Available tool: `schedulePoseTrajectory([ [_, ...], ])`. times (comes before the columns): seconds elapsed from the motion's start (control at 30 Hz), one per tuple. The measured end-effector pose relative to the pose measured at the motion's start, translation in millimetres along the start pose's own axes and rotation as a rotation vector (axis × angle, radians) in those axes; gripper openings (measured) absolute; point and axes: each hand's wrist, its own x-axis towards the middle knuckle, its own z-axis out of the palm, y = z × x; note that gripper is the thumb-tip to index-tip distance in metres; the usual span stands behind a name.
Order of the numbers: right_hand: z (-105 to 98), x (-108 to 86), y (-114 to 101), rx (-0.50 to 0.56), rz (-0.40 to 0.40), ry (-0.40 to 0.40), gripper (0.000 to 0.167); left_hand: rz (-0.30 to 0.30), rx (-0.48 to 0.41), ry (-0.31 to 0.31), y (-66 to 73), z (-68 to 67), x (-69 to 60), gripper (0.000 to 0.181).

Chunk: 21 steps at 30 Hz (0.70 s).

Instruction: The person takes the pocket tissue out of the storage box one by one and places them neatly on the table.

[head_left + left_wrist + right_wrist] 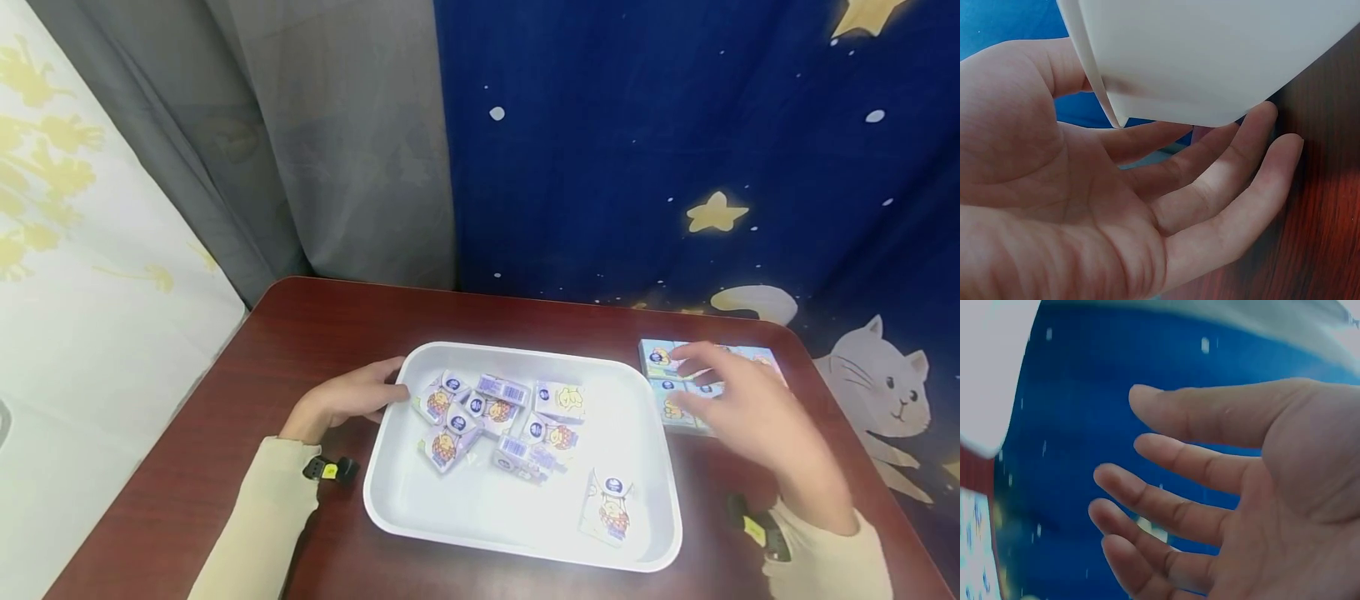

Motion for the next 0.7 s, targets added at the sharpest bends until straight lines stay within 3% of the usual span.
schedulePoseTrajectory([
  [0.2, 29, -0.7, -44, -0.001, -0.126, -0.071, 0.049, 0.0, 0.003, 0.003, 0.9, -0.5, -1.2, 0.06],
  [0.33, 50, -1.2, -63, -0.009, -0.251, -0.122, 0.047, -0.008, 0.007, 0.007, 1.0, -0.5, -0.4, 0.06],
  [0.53, 73, -3.3, -85, -0.005, -0.388, -0.227, 0.037, -0.013, 0.003, 0.003, 1.8, -1.0, -0.4, 0.06],
  [0.7, 86, -5.4, -94, 0.001, -0.446, -0.298, 0.034, -0.006, 0.006, -0.003, 2.7, -0.6, -1.6, 0.06],
])
